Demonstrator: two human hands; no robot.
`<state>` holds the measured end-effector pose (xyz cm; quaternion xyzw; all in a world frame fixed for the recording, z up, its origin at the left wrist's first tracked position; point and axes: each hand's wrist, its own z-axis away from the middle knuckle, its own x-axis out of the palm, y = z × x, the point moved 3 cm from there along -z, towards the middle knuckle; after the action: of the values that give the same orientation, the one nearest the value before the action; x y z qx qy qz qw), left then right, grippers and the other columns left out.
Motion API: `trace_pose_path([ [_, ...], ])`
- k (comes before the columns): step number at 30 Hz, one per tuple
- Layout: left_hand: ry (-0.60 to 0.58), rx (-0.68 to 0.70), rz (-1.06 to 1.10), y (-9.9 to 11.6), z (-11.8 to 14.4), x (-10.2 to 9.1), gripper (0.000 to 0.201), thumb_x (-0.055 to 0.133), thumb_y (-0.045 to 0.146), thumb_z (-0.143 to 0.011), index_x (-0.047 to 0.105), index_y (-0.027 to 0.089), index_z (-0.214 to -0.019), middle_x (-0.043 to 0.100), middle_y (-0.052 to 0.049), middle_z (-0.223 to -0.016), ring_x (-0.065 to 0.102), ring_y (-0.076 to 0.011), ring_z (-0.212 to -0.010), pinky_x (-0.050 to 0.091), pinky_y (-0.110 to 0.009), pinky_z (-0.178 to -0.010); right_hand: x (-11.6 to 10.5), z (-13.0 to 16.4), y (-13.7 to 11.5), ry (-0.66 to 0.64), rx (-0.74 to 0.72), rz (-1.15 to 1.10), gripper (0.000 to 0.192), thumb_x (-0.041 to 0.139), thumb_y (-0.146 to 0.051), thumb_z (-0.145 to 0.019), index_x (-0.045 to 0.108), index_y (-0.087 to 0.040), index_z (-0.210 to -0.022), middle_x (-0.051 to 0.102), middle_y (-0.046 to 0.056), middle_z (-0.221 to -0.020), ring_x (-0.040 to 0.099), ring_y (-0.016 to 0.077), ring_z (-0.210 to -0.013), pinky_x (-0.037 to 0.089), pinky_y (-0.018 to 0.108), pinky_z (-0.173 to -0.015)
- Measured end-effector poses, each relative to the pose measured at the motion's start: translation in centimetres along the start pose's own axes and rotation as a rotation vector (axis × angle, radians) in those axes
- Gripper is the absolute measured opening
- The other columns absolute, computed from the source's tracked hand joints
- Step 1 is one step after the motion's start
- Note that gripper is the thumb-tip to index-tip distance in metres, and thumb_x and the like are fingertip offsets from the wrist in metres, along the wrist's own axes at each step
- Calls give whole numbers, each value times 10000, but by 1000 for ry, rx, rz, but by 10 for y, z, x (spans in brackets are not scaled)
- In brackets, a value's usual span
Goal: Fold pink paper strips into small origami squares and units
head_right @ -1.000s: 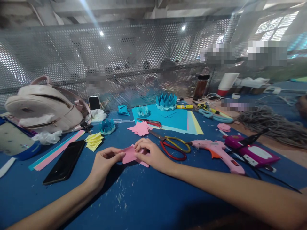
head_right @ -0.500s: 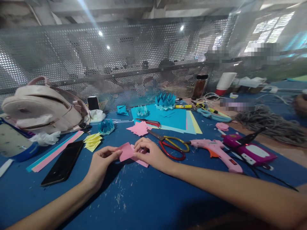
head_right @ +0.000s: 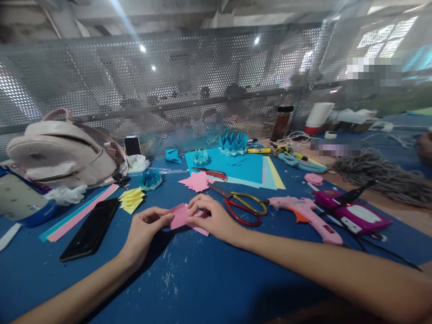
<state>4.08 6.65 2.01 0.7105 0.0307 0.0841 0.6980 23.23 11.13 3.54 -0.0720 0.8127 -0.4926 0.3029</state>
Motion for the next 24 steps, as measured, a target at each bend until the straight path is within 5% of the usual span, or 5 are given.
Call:
trace_pose_path([
  [24,-33,9,-46,-4,-1,0,218,836,314,-620,753,140,-722,731,-41,-663,624,-129,-606,481,-215,-609,1,1,4,-28,-6,2,163,662,-292,-863,637,-184,-744,639,31,-958,559,176,-889,405,281,-719],
])
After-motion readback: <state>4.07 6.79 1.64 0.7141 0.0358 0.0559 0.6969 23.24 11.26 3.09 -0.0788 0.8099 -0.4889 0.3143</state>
